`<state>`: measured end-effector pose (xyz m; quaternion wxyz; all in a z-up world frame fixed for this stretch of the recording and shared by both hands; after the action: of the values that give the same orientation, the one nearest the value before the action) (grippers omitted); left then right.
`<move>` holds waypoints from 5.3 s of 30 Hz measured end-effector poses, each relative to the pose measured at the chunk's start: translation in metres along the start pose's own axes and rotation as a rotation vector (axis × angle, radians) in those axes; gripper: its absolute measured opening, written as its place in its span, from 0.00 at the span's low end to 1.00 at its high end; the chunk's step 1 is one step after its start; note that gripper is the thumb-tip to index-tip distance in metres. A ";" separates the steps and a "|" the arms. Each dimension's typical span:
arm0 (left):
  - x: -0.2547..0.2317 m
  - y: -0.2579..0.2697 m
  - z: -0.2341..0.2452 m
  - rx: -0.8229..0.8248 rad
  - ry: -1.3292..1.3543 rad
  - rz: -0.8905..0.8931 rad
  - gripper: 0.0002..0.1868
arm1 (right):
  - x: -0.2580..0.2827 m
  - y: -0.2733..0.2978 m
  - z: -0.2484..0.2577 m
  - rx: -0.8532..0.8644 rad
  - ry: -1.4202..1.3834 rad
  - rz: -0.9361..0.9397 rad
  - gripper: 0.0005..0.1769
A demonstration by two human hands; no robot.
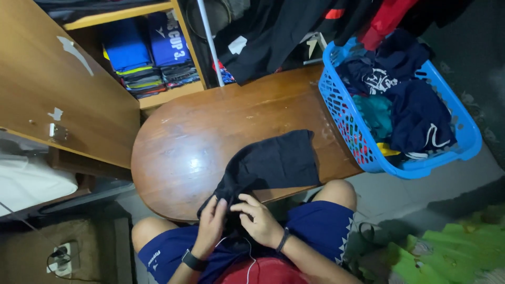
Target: Folding a black t-shirt on a wooden table and placing it inside a closet.
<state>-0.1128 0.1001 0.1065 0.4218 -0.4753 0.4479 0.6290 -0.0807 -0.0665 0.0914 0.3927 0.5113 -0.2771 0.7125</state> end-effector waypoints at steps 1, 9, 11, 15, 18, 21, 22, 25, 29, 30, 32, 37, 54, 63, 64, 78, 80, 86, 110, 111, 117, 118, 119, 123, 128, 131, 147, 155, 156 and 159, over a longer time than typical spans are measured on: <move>-0.005 0.002 0.001 0.002 -0.002 0.006 0.15 | 0.006 -0.001 0.003 0.000 -0.003 -0.005 0.19; -0.034 0.009 0.012 0.199 -0.250 -0.229 0.11 | 0.038 -0.016 0.045 -0.025 0.171 0.284 0.45; -0.048 0.012 0.009 0.326 -0.278 -0.279 0.13 | 0.060 -0.018 0.059 0.149 0.004 0.282 0.43; -0.092 0.019 0.009 0.664 -0.530 -0.394 0.15 | 0.106 -0.022 0.079 0.450 -0.109 0.232 0.28; -0.124 0.024 0.017 0.706 -0.619 -0.483 0.14 | 0.119 -0.025 0.091 0.559 -0.099 0.189 0.29; -0.149 0.027 0.019 0.703 -0.621 -0.546 0.15 | 0.120 -0.022 0.092 0.606 -0.149 0.113 0.24; -0.151 0.027 0.020 0.695 -0.623 -0.545 0.15 | 0.118 -0.021 0.090 0.613 -0.148 0.118 0.24; -0.145 0.023 0.026 0.677 -0.578 -0.538 0.12 | 0.102 -0.021 0.085 0.484 -0.013 0.074 0.19; -0.080 -0.003 0.050 0.065 -1.169 -0.702 0.11 | 0.101 -0.020 0.095 0.136 0.151 0.303 0.10; -0.058 -0.012 0.060 -0.197 -1.345 -0.727 0.12 | 0.110 -0.019 0.102 0.056 0.046 0.311 0.13; -0.064 -0.015 0.074 -0.253 -1.152 -0.583 0.11 | 0.112 -0.018 0.115 -0.011 0.070 0.359 0.13; -0.088 0.009 0.059 -0.193 -0.670 -0.448 0.14 | 0.101 -0.028 0.094 -0.087 0.079 0.404 0.11; -0.018 -0.039 0.061 -0.335 -1.119 -0.444 0.01 | 0.109 -0.012 0.081 -0.072 0.016 0.279 0.11; 0.004 -0.023 0.026 0.233 -0.343 -0.174 0.21 | 0.095 -0.016 0.108 -0.093 0.063 0.141 0.21; 0.014 -0.028 0.016 0.232 -0.343 -0.172 0.21 | 0.090 -0.013 0.104 -0.091 0.061 0.140 0.21; 0.039 -0.066 0.027 0.101 -0.055 0.194 0.29 | 0.040 0.002 0.141 -0.253 -0.688 0.213 0.25; 0.023 -0.078 0.047 -0.029 -0.128 0.072 0.24 | 0.034 0.000 0.149 -0.256 -0.710 0.243 0.22; -0.078 -0.051 0.068 -0.383 -0.456 -0.285 0.10 | 0.001 -0.017 0.158 -0.385 -0.156 0.088 0.13; -0.012 -0.025 0.020 -0.092 -1.131 -0.336 0.29 | 0.062 -0.006 0.068 -0.318 0.269 0.470 0.03; -0.006 -0.029 0.025 -0.260 -1.122 -0.462 0.28 | 0.069 -0.004 0.067 -0.377 0.170 0.471 0.03; -0.049 -0.042 0.031 -0.280 -0.052 -0.416 0.10 | 0.050 -0.006 0.101 -0.443 0.476 0.218 0.16; -0.059 -0.035 0.032 -0.281 -0.052 -0.417 0.10 | 0.050 -0.008 0.104 -0.443 0.476 0.219 0.16; -0.070 -0.030 0.032 -0.286 -0.059 -0.451 0.11 | 0.050 -0.012 0.107 -0.435 0.524 0.227 0.13; -0.077 -0.012 0.019 -0.270 -0.118 -0.518 0.10 | 0.074 -0.015 0.125 -0.584 0.515 0.303 0.16; -0.085 -0.005 -0.007 -0.047 -0.558 -0.638 0.26 | 0.125 -0.014 0.119 -0.557 0.310 0.433 0.06; -0.049 -0.021 -0.008 -0.082 -0.733 -0.622 0.16 | 0.139 -0.010 0.107 -0.503 0.290 0.560 0.06; -0.098 -0.034 0.039 0.155 -0.193 -0.652 0.05 | 0.132 0.025 0.213 -1.086 0.582 0.826 0.06; -0.084 -0.035 0.099 -0.370 -0.763 -0.944 0.15 | 0.086 0.032 0.259 -1.083 0.649 0.793 0.04; -0.087 -0.036 0.108 -0.457 -0.873 -0.949 0.16 | 0.078 0.033 0.265 -1.085 0.660 0.788 0.04; -0.088 -0.035 0.135 -0.495 -1.096 -0.938 0.10 | 0.048 0.043 0.280 -1.093 0.698 0.760 0.04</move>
<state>-0.0917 0.2295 0.2067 0.6879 -0.3162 -0.2286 0.6120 0.0181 -0.2992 0.2277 0.3825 -0.1431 -0.6082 0.6807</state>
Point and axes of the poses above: each hand's wrist, its own y-axis away from the middle knuckle, its own z-axis out of the back of the hand, x = y × z, the point moved 1 cm from there along -y, towards the middle knuckle, and after that the axes turned 1 degree about -y, right-handed, at the moved point
